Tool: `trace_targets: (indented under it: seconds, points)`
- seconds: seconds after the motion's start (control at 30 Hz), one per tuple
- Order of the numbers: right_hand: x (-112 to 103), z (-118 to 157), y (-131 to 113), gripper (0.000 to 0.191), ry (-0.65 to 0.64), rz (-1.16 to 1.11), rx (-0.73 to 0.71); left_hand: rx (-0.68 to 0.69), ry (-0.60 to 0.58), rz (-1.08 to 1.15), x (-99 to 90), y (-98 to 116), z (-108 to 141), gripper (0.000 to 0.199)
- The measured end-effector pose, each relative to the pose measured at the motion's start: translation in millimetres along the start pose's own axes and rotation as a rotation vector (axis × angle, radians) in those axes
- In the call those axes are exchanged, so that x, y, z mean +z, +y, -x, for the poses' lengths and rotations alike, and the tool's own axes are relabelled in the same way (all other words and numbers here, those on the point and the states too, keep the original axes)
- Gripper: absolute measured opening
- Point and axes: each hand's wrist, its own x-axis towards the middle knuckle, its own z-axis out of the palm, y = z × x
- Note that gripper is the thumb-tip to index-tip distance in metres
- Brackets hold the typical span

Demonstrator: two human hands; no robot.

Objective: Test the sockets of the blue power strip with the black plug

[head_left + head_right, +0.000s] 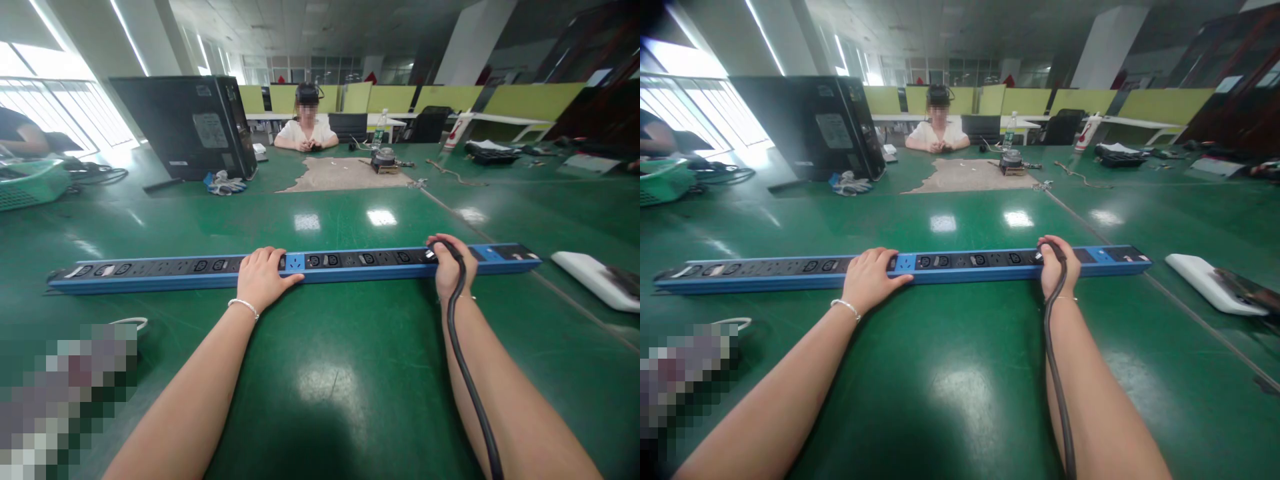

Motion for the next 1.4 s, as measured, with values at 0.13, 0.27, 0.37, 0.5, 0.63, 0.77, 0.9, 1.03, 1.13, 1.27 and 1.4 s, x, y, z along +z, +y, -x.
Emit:
trace_targets:
  seconds: [0.13,0.27,0.37,0.5,0.63,0.77,0.9,1.03,1.13,1.27,1.4]
  points:
    - [1.8,3.1,-5.0,0.024,-0.087,0.135,0.009,-0.006,-0.012,0.014,0.9,-0.2,-0.4,0.063]
    - [-0.6,4.3,-5.1,0.026,-0.172,0.314,-0.054,-0.010,-0.014,0.030,0.5,-0.1,-0.3,0.064]
    - [-2.4,3.5,-4.1,0.030,-0.207,0.384,-0.093,-0.010,-0.011,0.020,-0.3,0.1,0.1,0.063]
    - [-6.4,-0.6,-4.6,0.031,-0.247,0.418,-0.107,-0.017,-0.016,0.016,-1.2,0.8,0.4,0.062]
    - [-11.4,-3.8,-7.1,0.030,-0.302,0.483,-0.116,-0.017,-0.014,0.014,-1.3,1.3,0.4,0.062]
    - [-14.7,-1.3,-9.3,0.032,-0.371,0.567,-0.158,-0.024,-0.022,0.015,-1.4,1.5,0.0,0.062]
    - [-17.8,3.3,-9.9,0.035,-0.398,0.585,-0.237,-0.023,-0.027,0.012,-1.7,1.6,-0.5,0.063]
    - [-19.0,3.6,-9.8,0.034,-0.435,0.591,-0.333,-0.020,-0.028,0.017,-1.2,1.1,-0.4,0.062]
    - [-18.7,1.6,-8.8,0.033,-0.454,0.592,-0.383,-0.017,-0.020,0.004,-0.5,0.9,-0.1,0.061]
    - [-19.1,0.8,-5.6,0.033,-0.427,0.613,-0.430,-0.013,-0.017,-0.012,-0.8,1.4,0.3,0.061]
    - [-18.2,2.0,-4.3,0.039,-0.448,0.619,-0.368,-0.019,-0.022,-0.005,-1.9,2.0,0.0,0.061]
